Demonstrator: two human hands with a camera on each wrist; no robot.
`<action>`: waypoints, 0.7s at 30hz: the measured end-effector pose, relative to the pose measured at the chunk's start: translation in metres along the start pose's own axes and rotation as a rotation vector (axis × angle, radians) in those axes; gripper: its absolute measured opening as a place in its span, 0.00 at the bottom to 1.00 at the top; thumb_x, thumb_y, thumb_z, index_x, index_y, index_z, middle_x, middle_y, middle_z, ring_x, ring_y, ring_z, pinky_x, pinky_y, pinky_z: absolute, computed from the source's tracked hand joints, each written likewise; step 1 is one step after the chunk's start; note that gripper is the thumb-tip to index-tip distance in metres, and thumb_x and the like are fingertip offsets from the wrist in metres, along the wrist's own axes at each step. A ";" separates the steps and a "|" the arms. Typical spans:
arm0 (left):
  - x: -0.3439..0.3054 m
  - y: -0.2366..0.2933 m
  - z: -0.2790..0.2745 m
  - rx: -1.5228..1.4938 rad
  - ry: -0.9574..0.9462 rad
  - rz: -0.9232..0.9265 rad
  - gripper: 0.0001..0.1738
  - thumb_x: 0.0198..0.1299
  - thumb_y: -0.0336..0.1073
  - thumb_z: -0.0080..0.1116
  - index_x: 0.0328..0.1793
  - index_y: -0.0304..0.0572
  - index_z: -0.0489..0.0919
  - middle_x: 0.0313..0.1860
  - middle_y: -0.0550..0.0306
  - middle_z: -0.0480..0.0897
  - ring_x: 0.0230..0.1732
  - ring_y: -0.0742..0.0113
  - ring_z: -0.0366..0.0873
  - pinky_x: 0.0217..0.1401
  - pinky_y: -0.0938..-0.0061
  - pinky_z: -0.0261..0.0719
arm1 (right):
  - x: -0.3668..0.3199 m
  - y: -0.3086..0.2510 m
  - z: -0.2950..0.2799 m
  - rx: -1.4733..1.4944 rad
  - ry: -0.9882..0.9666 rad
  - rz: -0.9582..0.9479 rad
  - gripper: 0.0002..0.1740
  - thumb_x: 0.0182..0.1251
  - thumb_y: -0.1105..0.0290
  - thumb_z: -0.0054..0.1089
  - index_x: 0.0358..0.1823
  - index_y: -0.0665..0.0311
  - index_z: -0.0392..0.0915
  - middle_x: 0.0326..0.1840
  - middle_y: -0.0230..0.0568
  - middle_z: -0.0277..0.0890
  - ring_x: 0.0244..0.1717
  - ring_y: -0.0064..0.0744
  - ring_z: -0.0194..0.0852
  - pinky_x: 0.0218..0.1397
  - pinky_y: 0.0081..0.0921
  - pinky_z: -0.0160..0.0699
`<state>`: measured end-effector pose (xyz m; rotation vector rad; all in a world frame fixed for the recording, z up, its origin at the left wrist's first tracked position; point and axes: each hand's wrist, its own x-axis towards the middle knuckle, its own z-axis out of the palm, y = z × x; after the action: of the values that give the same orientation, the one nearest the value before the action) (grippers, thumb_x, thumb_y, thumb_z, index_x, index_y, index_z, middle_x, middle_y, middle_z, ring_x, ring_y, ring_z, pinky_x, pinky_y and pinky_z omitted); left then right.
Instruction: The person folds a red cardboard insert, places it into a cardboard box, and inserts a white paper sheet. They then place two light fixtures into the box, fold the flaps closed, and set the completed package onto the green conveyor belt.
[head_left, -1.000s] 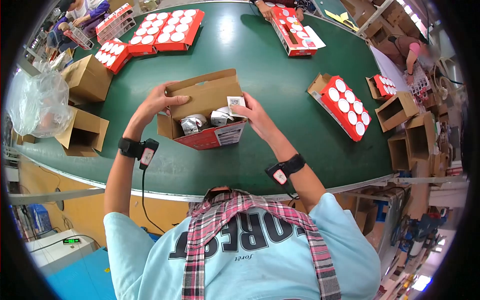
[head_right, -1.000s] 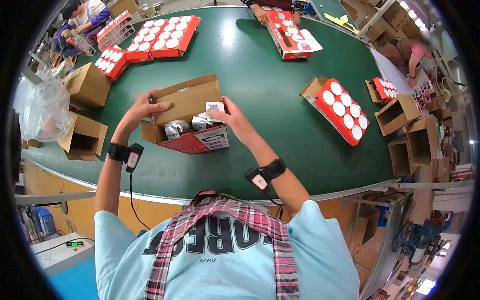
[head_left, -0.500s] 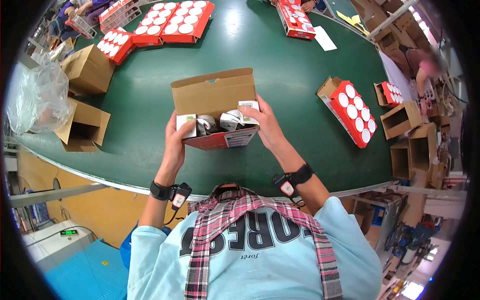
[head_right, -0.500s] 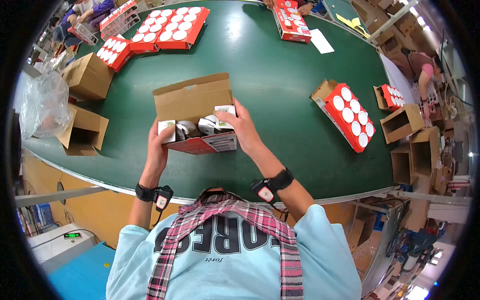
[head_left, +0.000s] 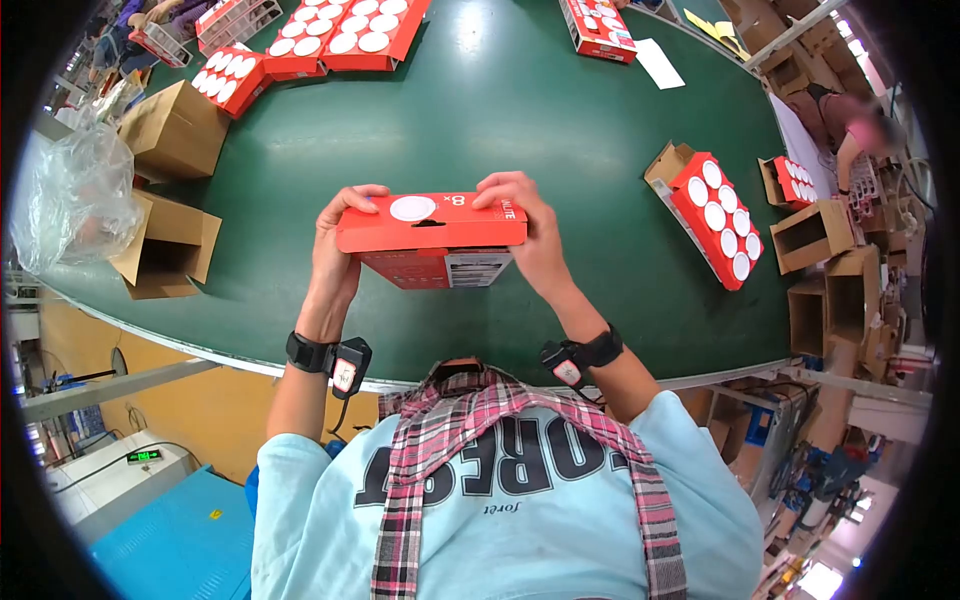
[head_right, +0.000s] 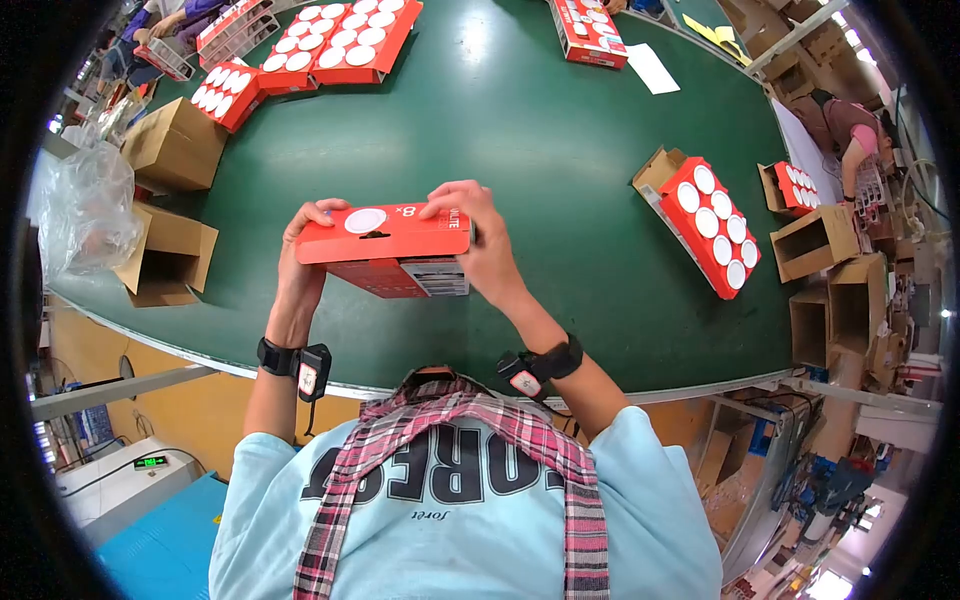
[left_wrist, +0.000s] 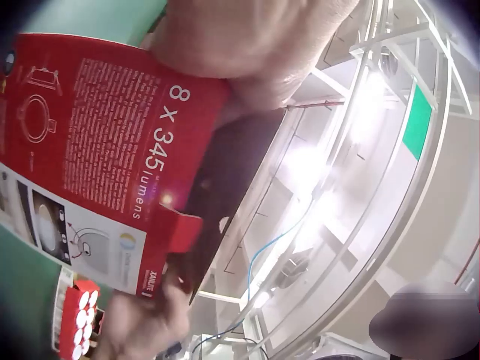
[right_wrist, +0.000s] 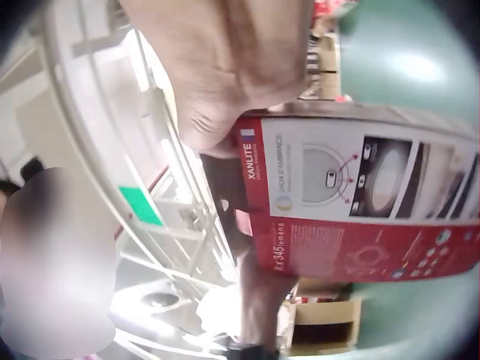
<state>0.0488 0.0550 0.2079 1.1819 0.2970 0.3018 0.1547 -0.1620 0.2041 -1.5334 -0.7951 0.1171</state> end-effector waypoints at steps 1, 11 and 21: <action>0.000 -0.002 0.000 0.001 0.019 0.007 0.09 0.60 0.25 0.49 0.31 0.47 0.78 0.50 0.57 0.78 0.48 0.67 0.77 0.49 0.73 0.77 | 0.000 -0.009 -0.001 0.001 -0.033 -0.036 0.09 0.51 0.78 0.61 0.36 0.62 0.76 0.48 0.34 0.73 0.56 0.33 0.66 0.58 0.28 0.66; -0.012 0.017 0.000 -0.146 -0.110 0.112 0.24 0.62 0.43 0.41 0.54 0.32 0.75 0.64 0.43 0.69 0.70 0.54 0.59 0.69 0.61 0.59 | 0.004 -0.030 -0.002 0.037 -0.054 -0.022 0.14 0.54 0.74 0.65 0.43 0.61 0.77 0.44 0.35 0.74 0.49 0.36 0.70 0.56 0.32 0.67; -0.014 0.020 -0.005 0.734 -0.345 0.519 0.14 0.52 0.32 0.64 0.47 0.48 0.85 0.54 0.57 0.80 0.62 0.55 0.72 0.62 0.63 0.71 | -0.004 -0.019 -0.001 -0.149 -0.073 -0.187 0.12 0.52 0.76 0.66 0.39 0.56 0.83 0.42 0.31 0.74 0.48 0.31 0.69 0.52 0.28 0.71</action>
<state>0.0328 0.0613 0.2257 2.0080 -0.2388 0.4492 0.1447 -0.1665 0.2196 -1.5926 -1.0200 -0.0246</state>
